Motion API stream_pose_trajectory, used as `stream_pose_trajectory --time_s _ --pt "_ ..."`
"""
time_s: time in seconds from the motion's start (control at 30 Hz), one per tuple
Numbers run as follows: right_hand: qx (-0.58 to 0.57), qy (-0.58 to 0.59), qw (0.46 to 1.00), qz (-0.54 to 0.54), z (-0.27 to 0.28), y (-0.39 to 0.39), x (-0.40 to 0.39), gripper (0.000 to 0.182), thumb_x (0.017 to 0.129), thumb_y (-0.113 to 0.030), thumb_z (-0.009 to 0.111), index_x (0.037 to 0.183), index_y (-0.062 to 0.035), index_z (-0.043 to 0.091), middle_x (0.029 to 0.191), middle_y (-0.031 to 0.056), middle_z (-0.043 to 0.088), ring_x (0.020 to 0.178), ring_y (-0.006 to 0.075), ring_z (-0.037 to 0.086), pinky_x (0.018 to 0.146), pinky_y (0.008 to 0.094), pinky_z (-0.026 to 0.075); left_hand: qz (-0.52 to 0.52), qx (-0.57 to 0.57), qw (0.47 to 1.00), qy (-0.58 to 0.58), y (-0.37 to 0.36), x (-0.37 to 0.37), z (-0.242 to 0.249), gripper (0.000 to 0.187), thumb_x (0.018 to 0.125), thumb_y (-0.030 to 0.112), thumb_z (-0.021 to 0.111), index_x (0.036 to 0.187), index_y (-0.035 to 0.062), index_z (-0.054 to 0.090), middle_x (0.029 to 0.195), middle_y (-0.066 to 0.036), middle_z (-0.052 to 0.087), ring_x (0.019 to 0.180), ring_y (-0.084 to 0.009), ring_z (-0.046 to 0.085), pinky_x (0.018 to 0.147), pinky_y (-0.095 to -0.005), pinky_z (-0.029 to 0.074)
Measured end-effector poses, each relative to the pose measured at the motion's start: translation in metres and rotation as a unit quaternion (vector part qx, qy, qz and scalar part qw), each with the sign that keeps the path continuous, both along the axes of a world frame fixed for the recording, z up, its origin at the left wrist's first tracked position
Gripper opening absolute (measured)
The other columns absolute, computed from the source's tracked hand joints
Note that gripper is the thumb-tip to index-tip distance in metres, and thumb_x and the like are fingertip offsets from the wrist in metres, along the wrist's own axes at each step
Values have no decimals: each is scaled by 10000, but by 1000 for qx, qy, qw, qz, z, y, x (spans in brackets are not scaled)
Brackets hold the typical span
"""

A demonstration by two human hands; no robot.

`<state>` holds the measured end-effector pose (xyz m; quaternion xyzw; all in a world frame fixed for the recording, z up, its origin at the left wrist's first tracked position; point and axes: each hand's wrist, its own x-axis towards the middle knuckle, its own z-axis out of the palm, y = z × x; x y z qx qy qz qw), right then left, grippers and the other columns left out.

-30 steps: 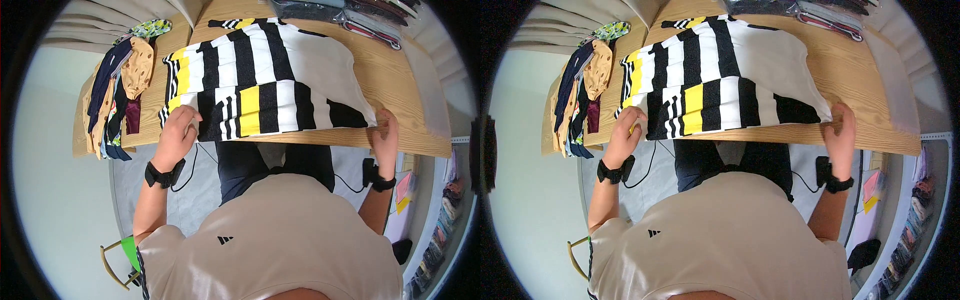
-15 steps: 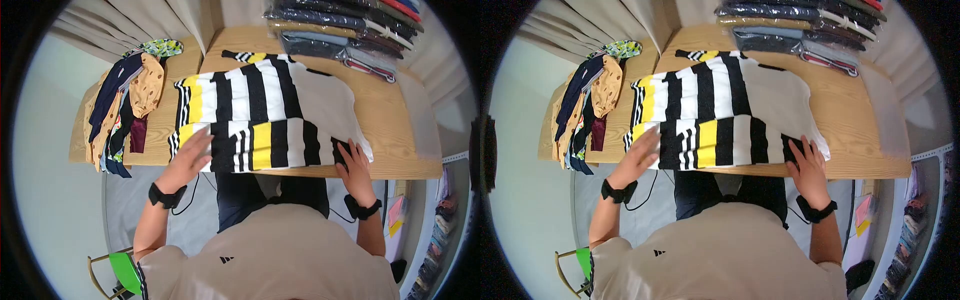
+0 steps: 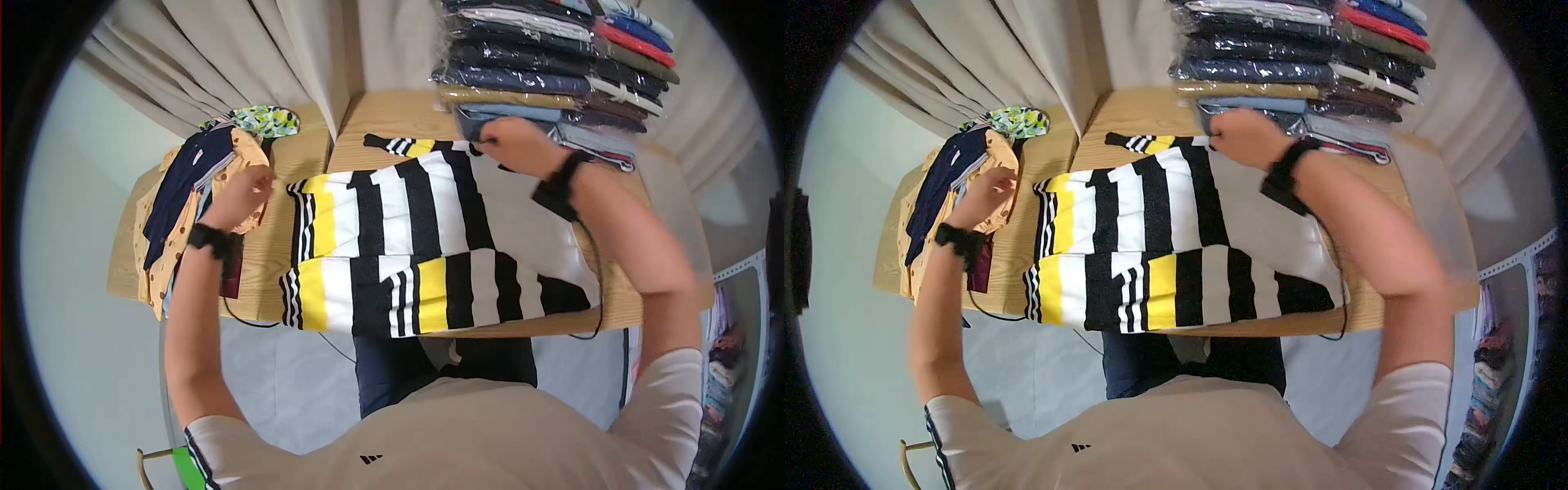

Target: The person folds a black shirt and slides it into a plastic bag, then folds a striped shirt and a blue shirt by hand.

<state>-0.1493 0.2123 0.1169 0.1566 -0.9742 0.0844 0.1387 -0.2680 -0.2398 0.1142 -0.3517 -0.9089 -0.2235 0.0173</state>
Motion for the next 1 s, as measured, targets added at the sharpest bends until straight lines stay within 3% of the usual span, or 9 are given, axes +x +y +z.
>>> stream_pose_trajectory --time_s 0.27,0.33,0.5,0.57,0.63,0.73,0.87,0.93,1.0 --pt "-27 64 998 -8 -104 -38 -123 146 827 -42 411 832 2 551 878 228 615 842 405 588 752 431 474 -33 -108 994 10 40 -30 -62 473 645 -97 471 1090 38 555 1054 -197 573 1033 -386 520 887 -417 423" --pt "-72 -26 990 -120 -113 -43 -128 147 827 -50 420 850 5 555 904 242 615 863 407 591 769 438 473 -13 -154 988 -2 44 -30 -68 513 673 -94 447 1159 57 515 1113 -200 549 1077 -372 503 912 -409 422" --pt "25 -58 994 -87 -102 -25 -111 160 831 -68 437 831 25 567 906 240 615 874 380 602 753 440 477 7 -160 984 78 50 -30 -83 344 763 19 517 1105 49 540 1054 -184 568 999 -355 548 858 -412 455" --pt "-59 -44 983 -165 -60 -31 -77 134 824 -86 468 791 2 564 895 238 609 861 366 605 732 437 474 20 -185 980 69 54 -36 -83 293 785 55 524 1076 36 556 1029 -193 569 981 -360 546 848 -418 451" --pt "-45 99 992 -58 -75 13 -79 117 823 -111 472 835 -20 545 814 226 593 787 402 582 704 481 464 28 -173 982 73 55 -32 -79 163 836 100 504 946 5 578 993 -195 573 917 -380 552 805 -428 457" --pt "-174 51 976 -124 -34 29 -38 141 852 -141 516 826 -3 524 729 195 569 739 363 569 660 399 455 -16 -76 995 68 52 -44 -88 135 848 96 493 917 -8 545 955 -201 579 880 -387 559 762 -423 462" --pt "-365 27 908 -204 -48 70 -27 205 911 -195 489 922 1 549 787 128 582 735 232 549 682 343 438 67 45 997 20 52 -44 -83 132 900 100 442 1004 27 480 934 -246 581 873 -422 554 730 -455 440" --pt "-661 -2 729 -176 -48 71 -19 220 927 -208 477 944 4 536 841 70 580 728 184 531 676 304 431 51 77 994 53 52 -46 -82 128 911 105 429 1011 28 455 904 -255 577 859 -431 552 712 -461 439" --pt "-724 38 676 -127 -44 70 -15 213 933 -200 477 965 6 522 837 49 553 718 146 510 652 286 426 29 144 981 123 53 -49 -80 125 932 114 402 1025 30 404 843 -274 568 830 -451 549 677 -475 439"
